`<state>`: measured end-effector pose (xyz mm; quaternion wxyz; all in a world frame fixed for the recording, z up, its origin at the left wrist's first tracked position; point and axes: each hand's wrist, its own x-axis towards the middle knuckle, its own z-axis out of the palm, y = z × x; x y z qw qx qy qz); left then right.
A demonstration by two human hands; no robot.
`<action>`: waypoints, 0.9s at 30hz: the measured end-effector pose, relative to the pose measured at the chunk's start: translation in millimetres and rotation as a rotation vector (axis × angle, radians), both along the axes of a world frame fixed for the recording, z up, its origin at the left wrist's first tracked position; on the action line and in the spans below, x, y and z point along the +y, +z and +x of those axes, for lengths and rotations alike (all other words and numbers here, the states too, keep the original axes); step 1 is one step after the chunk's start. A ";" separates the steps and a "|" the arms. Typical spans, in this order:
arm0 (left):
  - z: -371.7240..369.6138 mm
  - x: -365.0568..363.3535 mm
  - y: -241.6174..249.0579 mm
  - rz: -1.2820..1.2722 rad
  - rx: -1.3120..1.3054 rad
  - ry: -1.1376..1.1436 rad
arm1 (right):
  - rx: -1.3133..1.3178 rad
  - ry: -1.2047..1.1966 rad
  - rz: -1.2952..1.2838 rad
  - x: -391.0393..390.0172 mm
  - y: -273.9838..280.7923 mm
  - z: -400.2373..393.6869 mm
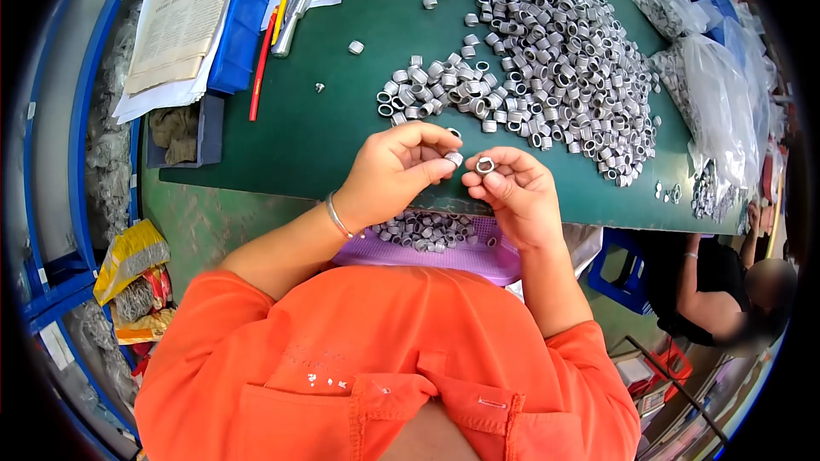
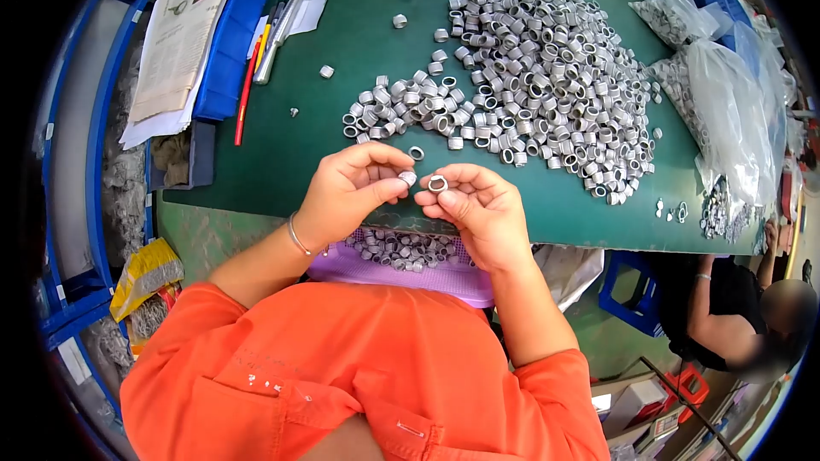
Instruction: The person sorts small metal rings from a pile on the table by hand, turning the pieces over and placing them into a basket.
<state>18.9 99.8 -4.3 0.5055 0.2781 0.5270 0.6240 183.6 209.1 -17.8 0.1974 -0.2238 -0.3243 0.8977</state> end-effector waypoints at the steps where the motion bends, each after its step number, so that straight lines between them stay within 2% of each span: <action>1: -3.3 -2.1 2.1 -0.067 -0.036 -0.051 | 0.028 0.004 -0.006 -0.6 -1.6 0.6; 2: -3.8 -3.5 2.1 -0.068 -0.035 -0.052 | 0.029 0.003 -0.007 -0.5 -1.2 1.0; 4: -3.7 -5.9 2.0 -0.092 -0.383 -0.034 | 0.064 0.025 -0.025 0.4 0.2 1.2; 11: -3.7 -11.9 -8.4 0.035 -0.647 -0.114 | 0.109 0.009 0.023 -3.5 0.8 1.8; 27: -3.3 -14.1 -3.9 0.037 -0.676 -0.099 | 0.143 -0.012 0.193 -8.0 6.1 -0.2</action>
